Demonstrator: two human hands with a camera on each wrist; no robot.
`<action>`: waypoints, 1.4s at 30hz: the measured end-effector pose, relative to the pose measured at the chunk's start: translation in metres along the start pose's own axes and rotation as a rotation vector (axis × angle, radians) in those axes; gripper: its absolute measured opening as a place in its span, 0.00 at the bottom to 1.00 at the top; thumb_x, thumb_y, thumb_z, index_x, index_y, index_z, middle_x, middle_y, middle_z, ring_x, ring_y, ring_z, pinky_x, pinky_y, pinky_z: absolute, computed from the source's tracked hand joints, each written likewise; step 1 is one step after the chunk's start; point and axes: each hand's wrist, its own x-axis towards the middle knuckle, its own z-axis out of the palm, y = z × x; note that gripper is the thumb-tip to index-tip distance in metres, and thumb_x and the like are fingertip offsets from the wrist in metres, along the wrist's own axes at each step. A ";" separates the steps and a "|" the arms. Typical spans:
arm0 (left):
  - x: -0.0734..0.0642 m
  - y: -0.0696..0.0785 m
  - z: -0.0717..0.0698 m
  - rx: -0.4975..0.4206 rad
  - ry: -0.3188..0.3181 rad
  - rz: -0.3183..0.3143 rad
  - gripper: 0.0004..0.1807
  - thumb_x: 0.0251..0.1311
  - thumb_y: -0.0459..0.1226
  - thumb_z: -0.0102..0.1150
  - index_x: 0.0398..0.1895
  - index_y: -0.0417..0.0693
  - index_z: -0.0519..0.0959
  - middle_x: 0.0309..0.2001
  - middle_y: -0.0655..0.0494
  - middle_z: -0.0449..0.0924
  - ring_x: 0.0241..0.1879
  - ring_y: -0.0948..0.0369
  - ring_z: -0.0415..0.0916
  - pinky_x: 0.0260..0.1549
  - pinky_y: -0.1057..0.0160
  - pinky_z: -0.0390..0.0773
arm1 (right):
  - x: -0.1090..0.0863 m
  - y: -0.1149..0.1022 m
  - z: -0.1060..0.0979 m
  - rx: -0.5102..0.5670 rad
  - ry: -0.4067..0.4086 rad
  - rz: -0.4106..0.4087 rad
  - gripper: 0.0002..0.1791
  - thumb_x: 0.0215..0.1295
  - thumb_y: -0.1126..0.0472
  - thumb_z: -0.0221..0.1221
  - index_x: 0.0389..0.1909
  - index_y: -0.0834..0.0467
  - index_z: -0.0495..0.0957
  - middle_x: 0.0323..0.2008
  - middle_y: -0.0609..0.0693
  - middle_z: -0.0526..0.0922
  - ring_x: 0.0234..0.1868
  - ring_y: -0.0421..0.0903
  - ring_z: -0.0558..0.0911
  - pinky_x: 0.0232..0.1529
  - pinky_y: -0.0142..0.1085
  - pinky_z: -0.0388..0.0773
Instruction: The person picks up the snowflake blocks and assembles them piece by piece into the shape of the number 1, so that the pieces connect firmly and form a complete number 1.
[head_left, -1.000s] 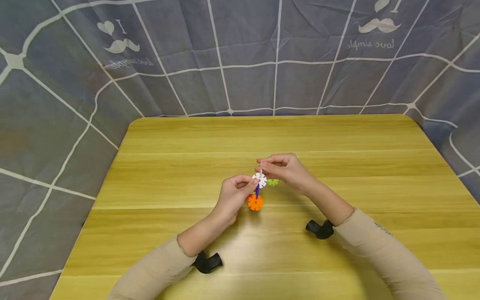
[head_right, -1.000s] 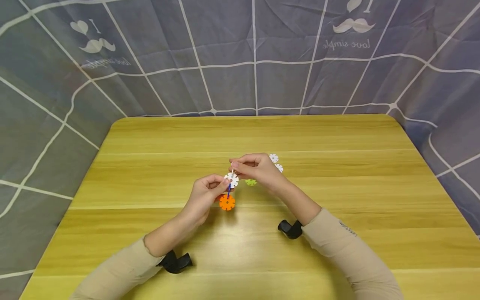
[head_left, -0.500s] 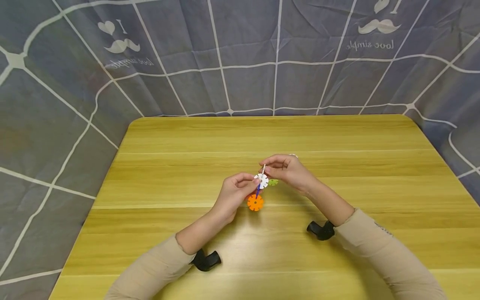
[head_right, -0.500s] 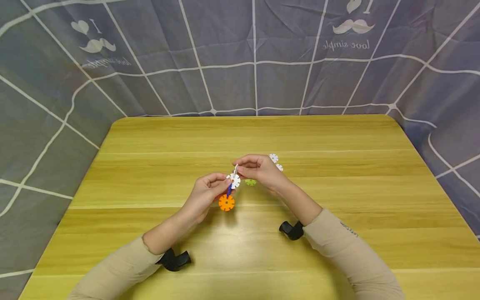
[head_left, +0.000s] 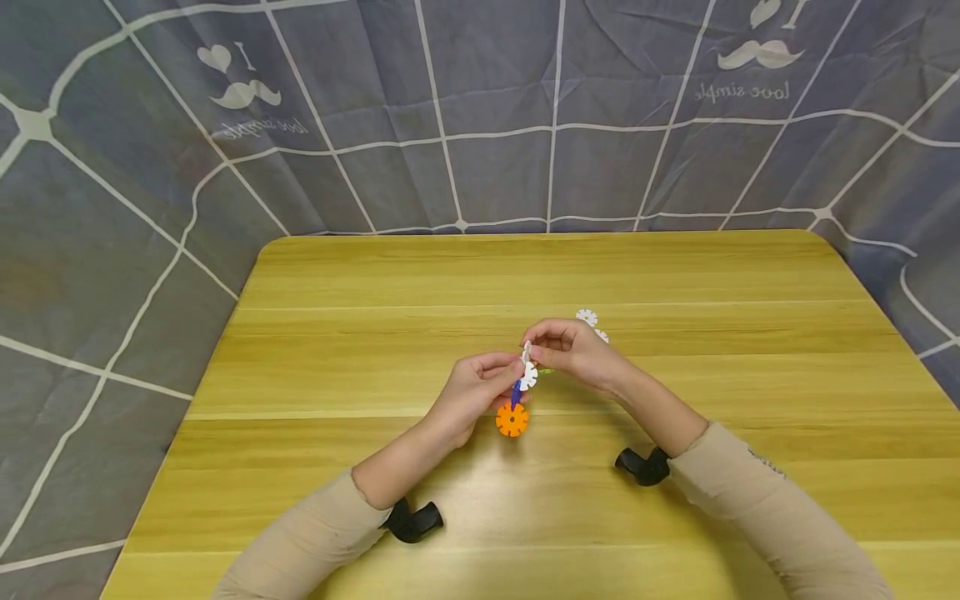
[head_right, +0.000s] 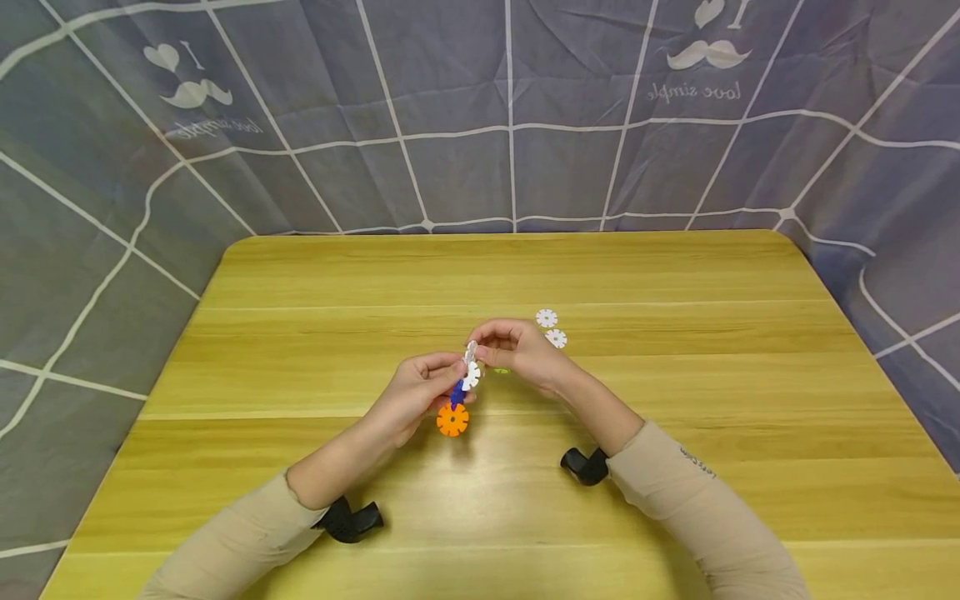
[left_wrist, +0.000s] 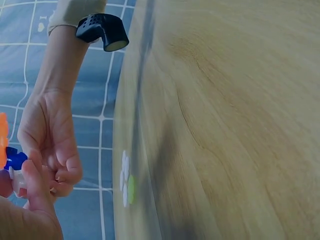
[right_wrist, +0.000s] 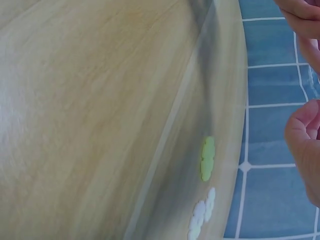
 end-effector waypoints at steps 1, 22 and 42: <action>0.000 0.000 0.000 0.006 -0.004 0.002 0.17 0.65 0.33 0.53 0.50 0.26 0.73 0.35 0.47 0.83 0.25 0.65 0.80 0.30 0.70 0.80 | 0.000 0.000 0.000 -0.008 -0.002 -0.002 0.09 0.64 0.73 0.52 0.43 0.74 0.71 0.32 0.49 0.78 0.34 0.41 0.76 0.38 0.31 0.77; -0.001 -0.003 -0.002 -0.025 -0.034 -0.019 0.18 0.65 0.36 0.52 0.49 0.26 0.74 0.25 0.58 0.81 0.23 0.65 0.79 0.22 0.75 0.78 | -0.001 0.007 0.003 -0.070 -0.042 -0.009 0.13 0.64 0.72 0.54 0.47 0.76 0.72 0.37 0.51 0.79 0.37 0.42 0.78 0.40 0.32 0.77; 0.001 -0.002 -0.007 -0.038 -0.006 -0.087 0.22 0.65 0.36 0.52 0.56 0.27 0.69 0.29 0.57 0.78 0.23 0.67 0.79 0.22 0.75 0.77 | -0.010 0.011 -0.048 -0.160 0.122 0.151 0.20 0.63 0.67 0.57 0.52 0.75 0.69 0.40 0.58 0.79 0.37 0.44 0.80 0.42 0.40 0.80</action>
